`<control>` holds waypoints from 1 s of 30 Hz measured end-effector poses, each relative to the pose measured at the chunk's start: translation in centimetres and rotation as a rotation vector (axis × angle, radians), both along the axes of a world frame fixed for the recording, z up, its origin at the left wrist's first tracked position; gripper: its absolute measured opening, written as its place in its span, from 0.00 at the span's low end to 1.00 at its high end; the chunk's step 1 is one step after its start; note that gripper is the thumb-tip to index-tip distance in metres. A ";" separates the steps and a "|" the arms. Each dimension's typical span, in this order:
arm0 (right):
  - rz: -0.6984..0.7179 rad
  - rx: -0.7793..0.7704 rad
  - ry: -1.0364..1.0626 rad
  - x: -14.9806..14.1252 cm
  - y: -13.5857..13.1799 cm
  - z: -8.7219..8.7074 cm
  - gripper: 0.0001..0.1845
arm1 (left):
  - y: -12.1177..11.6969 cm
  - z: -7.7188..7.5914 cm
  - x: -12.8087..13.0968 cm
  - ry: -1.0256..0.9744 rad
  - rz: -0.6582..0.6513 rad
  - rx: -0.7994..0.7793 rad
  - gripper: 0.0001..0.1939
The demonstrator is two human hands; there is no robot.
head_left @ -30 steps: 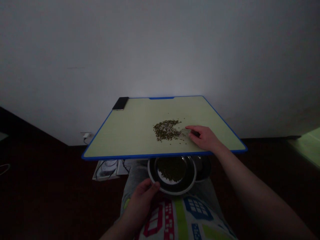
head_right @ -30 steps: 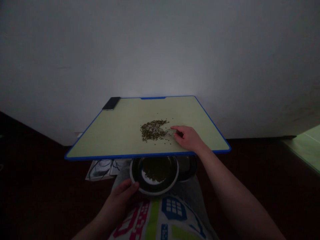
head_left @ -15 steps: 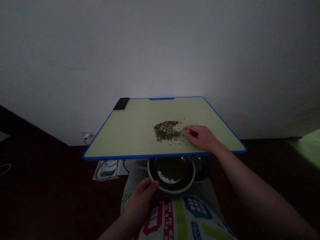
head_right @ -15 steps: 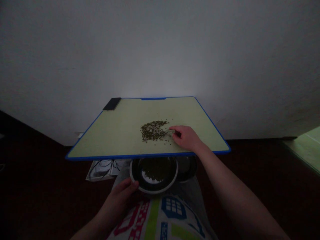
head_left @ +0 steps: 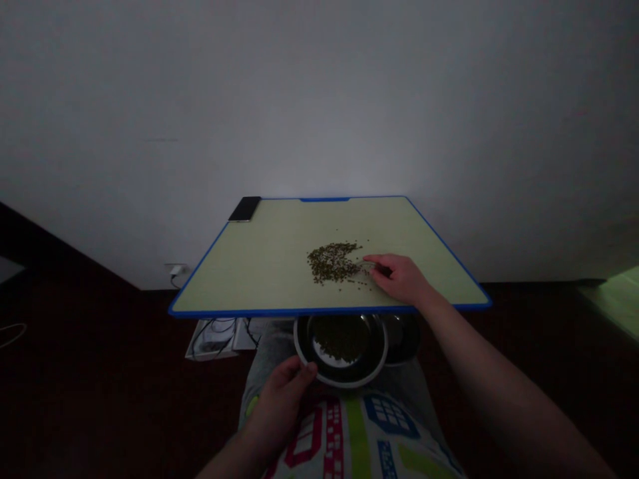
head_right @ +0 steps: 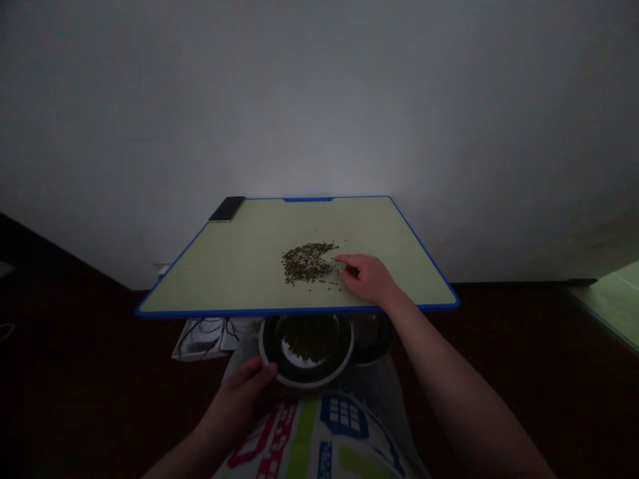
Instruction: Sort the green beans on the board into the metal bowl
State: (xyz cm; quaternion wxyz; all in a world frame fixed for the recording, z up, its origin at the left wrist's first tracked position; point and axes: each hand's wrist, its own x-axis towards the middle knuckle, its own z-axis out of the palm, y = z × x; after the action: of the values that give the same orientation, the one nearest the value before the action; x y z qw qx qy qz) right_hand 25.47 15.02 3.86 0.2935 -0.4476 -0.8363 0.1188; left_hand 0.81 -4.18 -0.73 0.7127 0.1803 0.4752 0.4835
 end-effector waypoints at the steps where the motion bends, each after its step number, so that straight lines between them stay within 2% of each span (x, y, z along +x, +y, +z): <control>1: 0.005 0.005 -0.003 0.0 0.0 0.0 0.21 | 0.0 -0.1 0.0 -0.007 0.007 0.005 0.14; 6: 0.012 0.005 -0.005 0.0 0.0 0.0 0.22 | 0.2 -0.1 0.1 -0.028 0.014 0.004 0.15; 18: -0.019 -0.008 0.026 -0.4 -0.3 0.2 0.21 | 1.7 1.9 -0.7 0.007 -0.029 -0.008 0.18; 30: -0.017 -0.024 0.034 -0.5 -0.4 0.3 0.21 | 0.9 1.3 0.3 0.009 0.045 0.022 0.16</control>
State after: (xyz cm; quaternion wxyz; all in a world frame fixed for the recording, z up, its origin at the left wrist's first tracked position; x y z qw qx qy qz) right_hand 24.99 14.64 4.14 0.3033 -0.4559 -0.8260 0.1338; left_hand 1.11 -3.30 0.54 0.6975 0.1795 0.4769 0.5038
